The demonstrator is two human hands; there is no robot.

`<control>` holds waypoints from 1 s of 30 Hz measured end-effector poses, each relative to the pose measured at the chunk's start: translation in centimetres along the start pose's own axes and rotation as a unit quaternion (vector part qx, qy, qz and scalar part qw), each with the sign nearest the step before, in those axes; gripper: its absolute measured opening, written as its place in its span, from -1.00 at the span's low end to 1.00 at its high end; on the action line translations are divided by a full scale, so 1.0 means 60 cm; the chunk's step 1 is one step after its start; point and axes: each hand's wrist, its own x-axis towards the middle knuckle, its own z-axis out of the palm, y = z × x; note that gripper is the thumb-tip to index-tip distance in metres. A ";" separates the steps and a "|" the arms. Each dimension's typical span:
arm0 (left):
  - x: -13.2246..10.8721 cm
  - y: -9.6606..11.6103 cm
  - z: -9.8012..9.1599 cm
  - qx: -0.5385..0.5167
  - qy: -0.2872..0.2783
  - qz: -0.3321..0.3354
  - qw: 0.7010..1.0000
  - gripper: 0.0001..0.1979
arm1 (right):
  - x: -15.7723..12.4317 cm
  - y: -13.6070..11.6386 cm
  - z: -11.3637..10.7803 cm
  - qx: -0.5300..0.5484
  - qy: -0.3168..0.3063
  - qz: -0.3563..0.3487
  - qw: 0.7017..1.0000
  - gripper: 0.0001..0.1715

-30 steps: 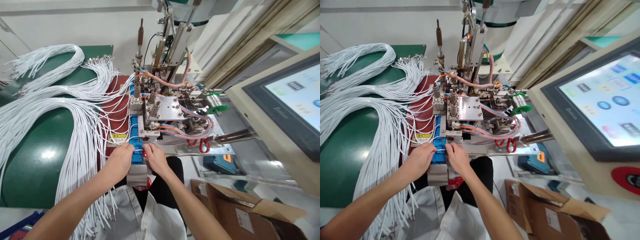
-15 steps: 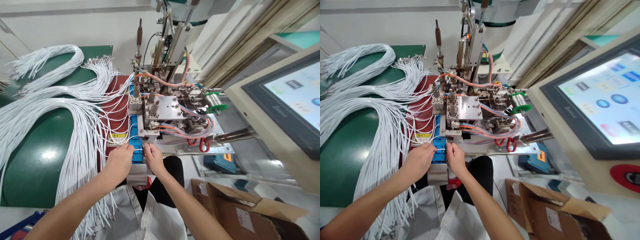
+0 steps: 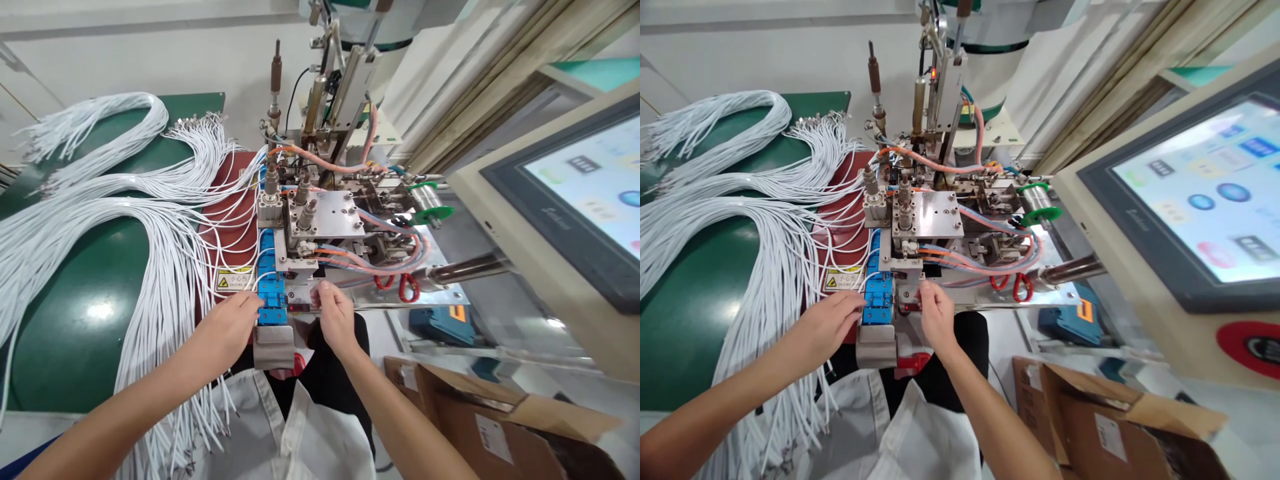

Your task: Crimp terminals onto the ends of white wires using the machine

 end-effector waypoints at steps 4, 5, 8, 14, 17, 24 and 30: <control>-0.052 -0.013 -0.022 -0.009 -0.132 0.068 0.989 -0.91 | -0.008 0.004 -0.018 0.005 -0.011 0.012 1.000 -0.51; -0.064 -0.017 -0.025 0.003 -0.147 0.067 0.987 -0.93 | -0.010 0.004 -0.021 0.006 -0.011 0.014 1.000 -0.51; -0.085 -0.021 -0.026 0.052 -0.154 0.067 0.984 -0.83 | -0.014 0.004 -0.026 0.010 -0.011 0.019 1.000 -0.51; -0.057 0.021 -0.003 -0.027 -0.127 0.084 0.988 -0.82 | -0.029 -0.008 -0.025 0.005 -0.016 0.015 1.000 -0.52; -0.028 0.044 0.013 -0.144 -0.044 0.006 0.989 -0.85 | -0.051 -0.022 -0.024 0.007 -0.048 -0.017 0.999 -0.56; 0.015 0.063 0.033 -0.241 0.073 -0.101 0.963 -0.87 | -0.081 -0.053 -0.017 0.007 -0.099 -0.114 0.989 -0.85; 0.022 0.066 0.037 -0.329 0.097 -0.121 0.932 -0.89 | -0.063 -0.066 -0.011 -0.039 -0.101 -0.136 0.985 -0.89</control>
